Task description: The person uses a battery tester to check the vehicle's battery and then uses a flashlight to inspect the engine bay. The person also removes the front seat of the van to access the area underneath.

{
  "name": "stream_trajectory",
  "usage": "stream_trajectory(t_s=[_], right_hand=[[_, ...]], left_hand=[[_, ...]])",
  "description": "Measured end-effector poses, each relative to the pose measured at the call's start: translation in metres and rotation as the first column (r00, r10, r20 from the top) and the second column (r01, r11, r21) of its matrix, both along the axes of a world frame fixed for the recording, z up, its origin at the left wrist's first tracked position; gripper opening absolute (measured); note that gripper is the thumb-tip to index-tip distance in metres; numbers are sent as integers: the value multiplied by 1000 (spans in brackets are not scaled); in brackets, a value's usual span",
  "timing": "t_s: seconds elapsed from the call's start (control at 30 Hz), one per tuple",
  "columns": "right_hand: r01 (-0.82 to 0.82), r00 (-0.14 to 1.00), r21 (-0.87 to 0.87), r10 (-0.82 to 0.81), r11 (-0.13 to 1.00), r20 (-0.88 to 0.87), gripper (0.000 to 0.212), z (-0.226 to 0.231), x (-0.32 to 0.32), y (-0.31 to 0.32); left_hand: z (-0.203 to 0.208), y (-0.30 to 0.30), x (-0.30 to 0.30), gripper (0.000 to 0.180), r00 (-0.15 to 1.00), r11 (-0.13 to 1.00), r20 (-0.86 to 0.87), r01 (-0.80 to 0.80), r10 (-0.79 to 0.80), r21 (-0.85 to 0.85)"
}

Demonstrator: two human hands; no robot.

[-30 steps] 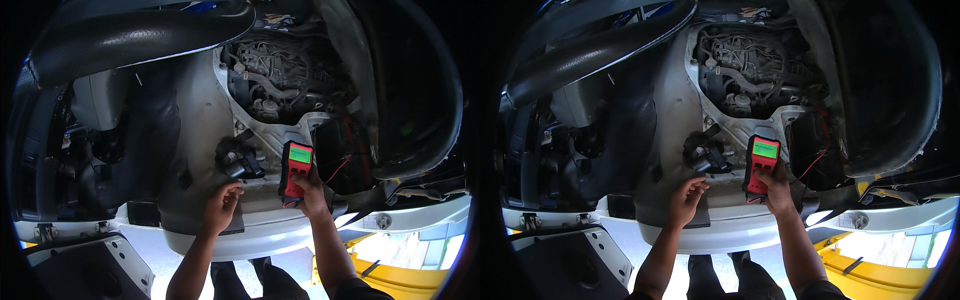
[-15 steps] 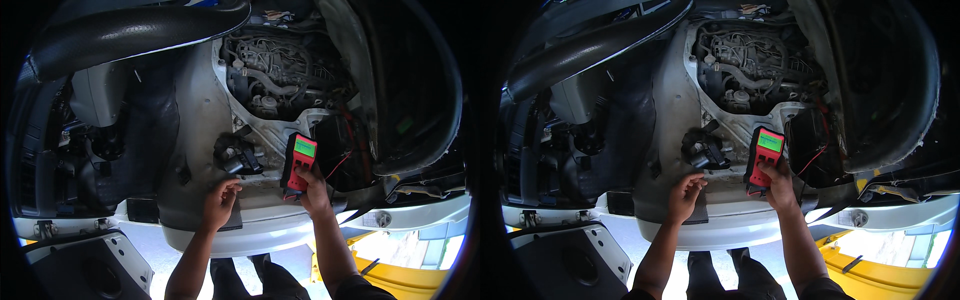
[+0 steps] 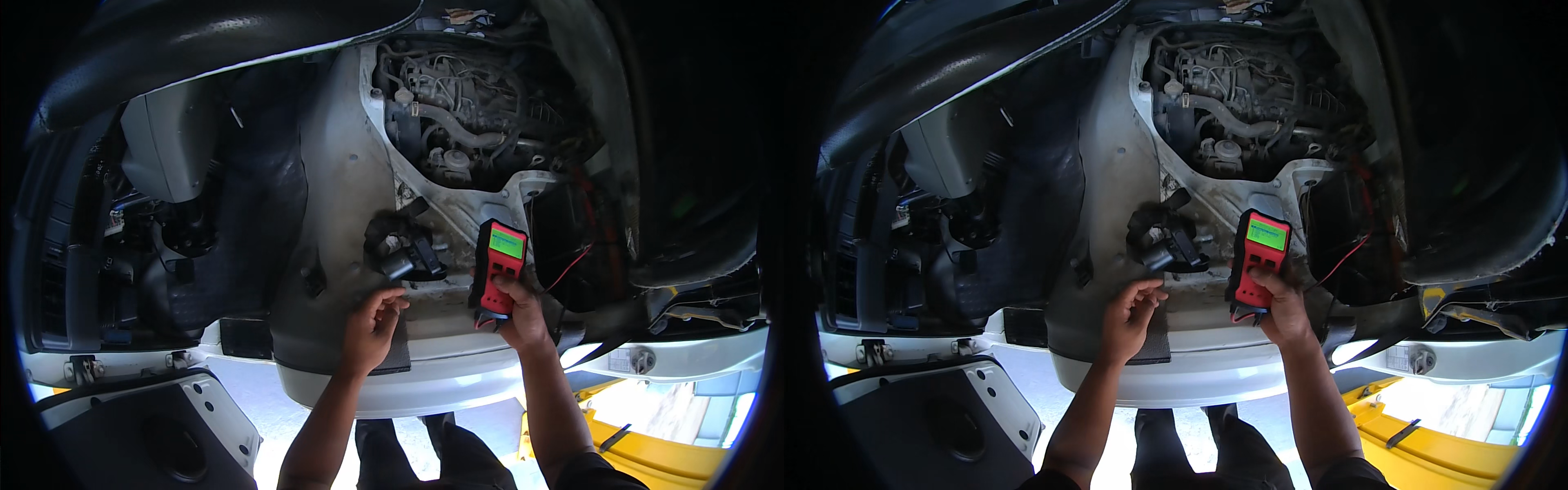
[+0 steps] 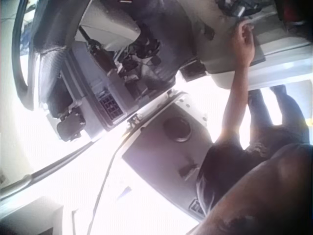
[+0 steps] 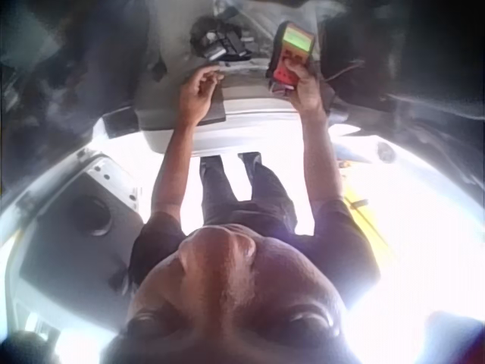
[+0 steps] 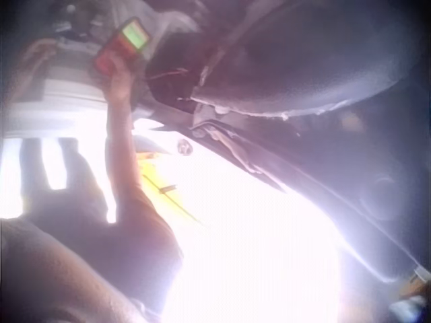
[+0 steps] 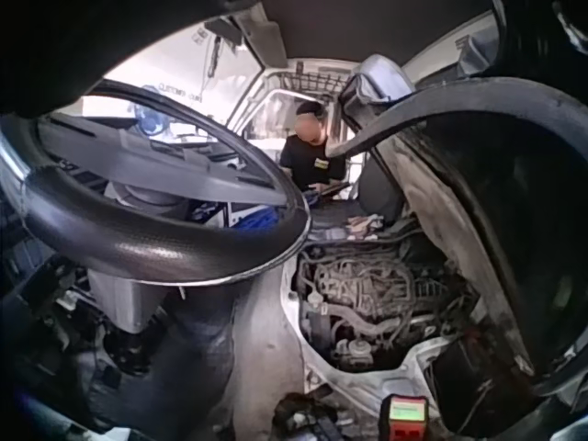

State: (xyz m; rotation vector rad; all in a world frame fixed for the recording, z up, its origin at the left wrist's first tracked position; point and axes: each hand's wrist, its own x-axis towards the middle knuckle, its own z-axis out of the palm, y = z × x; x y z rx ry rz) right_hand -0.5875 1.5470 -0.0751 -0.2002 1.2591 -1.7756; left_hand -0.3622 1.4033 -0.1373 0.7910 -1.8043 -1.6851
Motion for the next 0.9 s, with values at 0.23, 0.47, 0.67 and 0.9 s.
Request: stream_trajectory(t_s=[0.23,0.47,0.67,0.9], right_hand=[[27,994,-48,-21,999,103,47,-14,12,-1],[-50,999,-78,51,996,10,48,-18,10,7],[-66,989,-87,54,994,-138,72,6,10,-4],[-47,895,37,59,998,-443,69,2,6,1]], left_hand=[[-3,-2,3,25,1000,998,-14,-23,22,-58],[-4,2,2,25,1000,998,21,-23,22,66],[-12,0,4,23,997,998,-70,-32,36,60],[-5,3,0,21,999,999,-37,-29,30,12]])
